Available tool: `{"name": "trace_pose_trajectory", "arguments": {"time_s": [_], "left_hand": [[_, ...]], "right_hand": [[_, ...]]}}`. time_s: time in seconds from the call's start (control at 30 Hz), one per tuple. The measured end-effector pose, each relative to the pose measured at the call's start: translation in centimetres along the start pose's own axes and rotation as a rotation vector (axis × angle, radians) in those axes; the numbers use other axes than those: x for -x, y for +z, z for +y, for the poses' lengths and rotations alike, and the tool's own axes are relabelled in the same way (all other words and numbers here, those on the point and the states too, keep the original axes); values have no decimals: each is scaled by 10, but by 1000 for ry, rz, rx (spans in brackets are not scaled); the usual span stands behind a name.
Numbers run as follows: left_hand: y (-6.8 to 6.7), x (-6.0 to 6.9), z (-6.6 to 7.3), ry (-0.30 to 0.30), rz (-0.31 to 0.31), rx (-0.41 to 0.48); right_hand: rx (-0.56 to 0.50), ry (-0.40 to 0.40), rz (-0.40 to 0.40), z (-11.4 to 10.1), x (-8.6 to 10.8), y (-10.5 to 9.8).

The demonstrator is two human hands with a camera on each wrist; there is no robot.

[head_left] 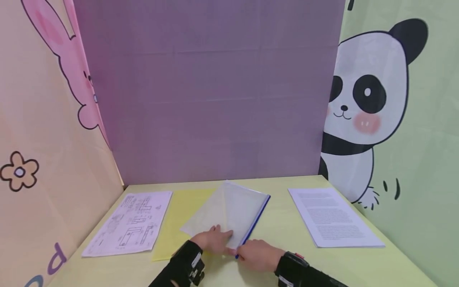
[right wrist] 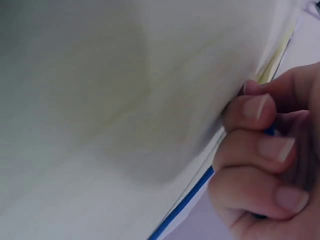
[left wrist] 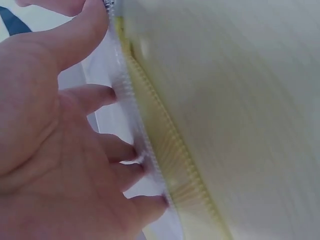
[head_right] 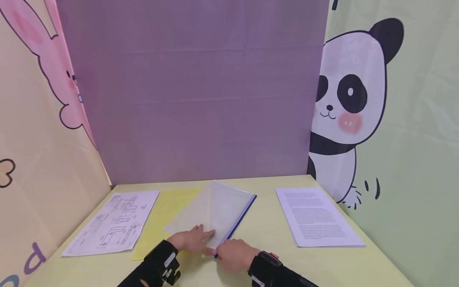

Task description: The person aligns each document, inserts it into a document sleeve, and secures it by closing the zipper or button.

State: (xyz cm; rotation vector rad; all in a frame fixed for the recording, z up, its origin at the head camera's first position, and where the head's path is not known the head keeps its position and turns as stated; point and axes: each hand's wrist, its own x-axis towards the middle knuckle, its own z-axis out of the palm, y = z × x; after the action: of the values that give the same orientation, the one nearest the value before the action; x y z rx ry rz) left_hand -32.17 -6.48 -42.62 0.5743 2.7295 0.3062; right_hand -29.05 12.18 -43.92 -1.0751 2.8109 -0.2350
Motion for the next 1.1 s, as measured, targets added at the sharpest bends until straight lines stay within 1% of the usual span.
{"name": "trace_pose_trajectory", "arguments": {"time_s": [0.07,0.17,0.33,0.47,0.57,0.7,0.8,0.87,1.0,1.1], "left_hand": [[1,1,0,-11,-1,-18],[3,4,0,-5,10,-17],[6,6,-1,3,33,-7],[6,6,-1,-10,39,-21],[6,7,0,-18,39,-18],[6,7,-1,-19,31,-8],[6,7,-2,-19,23,-14],[6,7,-2,-22,17,-20],[5,5,-3,-28,13,-25],[5,4,-4,-23,19,-19]], "right_hand": [[41,-6,8,-1,-2,4],[87,-5,13,-1,-5,7],[97,16,-21,-2,-9,5],[132,-5,-33,-2,-10,2],[207,-26,-24,-2,-9,0],[238,-9,-20,-2,-8,-2],[236,0,-10,0,-8,-2],[272,5,4,2,-8,-3],[332,41,15,7,-9,-5],[325,42,6,7,-11,-7]]}}
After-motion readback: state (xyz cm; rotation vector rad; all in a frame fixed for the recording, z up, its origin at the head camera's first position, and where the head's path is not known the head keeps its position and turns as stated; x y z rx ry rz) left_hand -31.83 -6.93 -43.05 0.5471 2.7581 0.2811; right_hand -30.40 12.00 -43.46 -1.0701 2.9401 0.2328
